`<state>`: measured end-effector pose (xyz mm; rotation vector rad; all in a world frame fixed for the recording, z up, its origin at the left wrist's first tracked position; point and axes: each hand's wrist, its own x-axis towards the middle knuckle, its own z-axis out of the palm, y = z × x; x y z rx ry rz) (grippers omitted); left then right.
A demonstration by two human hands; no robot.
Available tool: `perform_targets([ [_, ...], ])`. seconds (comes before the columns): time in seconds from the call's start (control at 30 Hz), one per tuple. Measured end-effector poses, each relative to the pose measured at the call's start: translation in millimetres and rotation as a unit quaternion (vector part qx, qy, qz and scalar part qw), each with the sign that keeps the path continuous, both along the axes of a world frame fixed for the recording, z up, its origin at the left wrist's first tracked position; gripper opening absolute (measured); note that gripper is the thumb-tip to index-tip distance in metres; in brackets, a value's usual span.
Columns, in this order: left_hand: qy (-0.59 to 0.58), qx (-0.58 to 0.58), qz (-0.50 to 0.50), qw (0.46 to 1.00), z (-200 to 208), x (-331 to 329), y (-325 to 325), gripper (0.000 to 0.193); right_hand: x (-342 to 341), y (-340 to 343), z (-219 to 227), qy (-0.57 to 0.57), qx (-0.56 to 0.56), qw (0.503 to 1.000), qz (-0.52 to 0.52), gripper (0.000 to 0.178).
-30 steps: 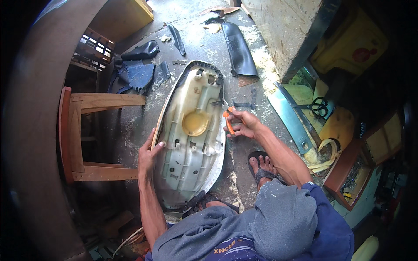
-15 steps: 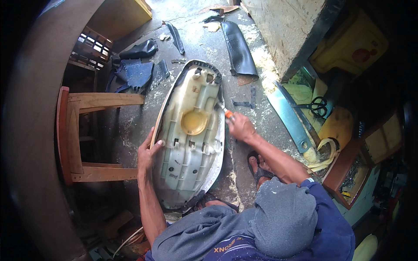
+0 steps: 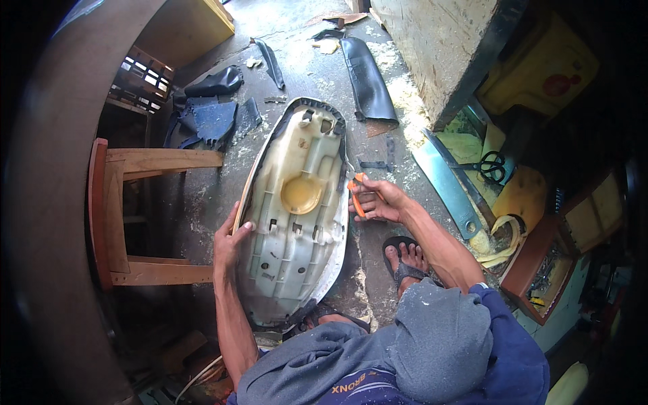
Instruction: The person applies adhesive to the underside of a motorcycle seat, presses it down, and then uses pliers to trim excess material from the edges of the seat base. The person hands the seat to another person before returning to trim the seat base further.
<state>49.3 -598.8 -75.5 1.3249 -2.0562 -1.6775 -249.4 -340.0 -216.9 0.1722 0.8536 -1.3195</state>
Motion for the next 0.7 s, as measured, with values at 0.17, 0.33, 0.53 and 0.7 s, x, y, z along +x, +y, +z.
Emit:
perform_targets([
  [0.17,0.011,0.010,-0.001,1.000,0,2,0,0.073,-1,-14,-9,0.243,0.062,0.966,0.063,0.043],
  [0.33,0.018,0.031,0.004,0.999,-7,3,-8,0.073,18,-19,-35,0.785,0.102,0.605,0.090,0.031],
  [0.53,0.025,0.052,0.011,0.998,-11,3,-11,0.073,9,-2,-30,0.252,0.037,0.963,-0.093,0.040],
  [0.7,0.010,0.010,0.000,1.000,-11,5,-7,0.072,0,3,-6,0.035,-0.049,0.996,-0.063,0.038],
])
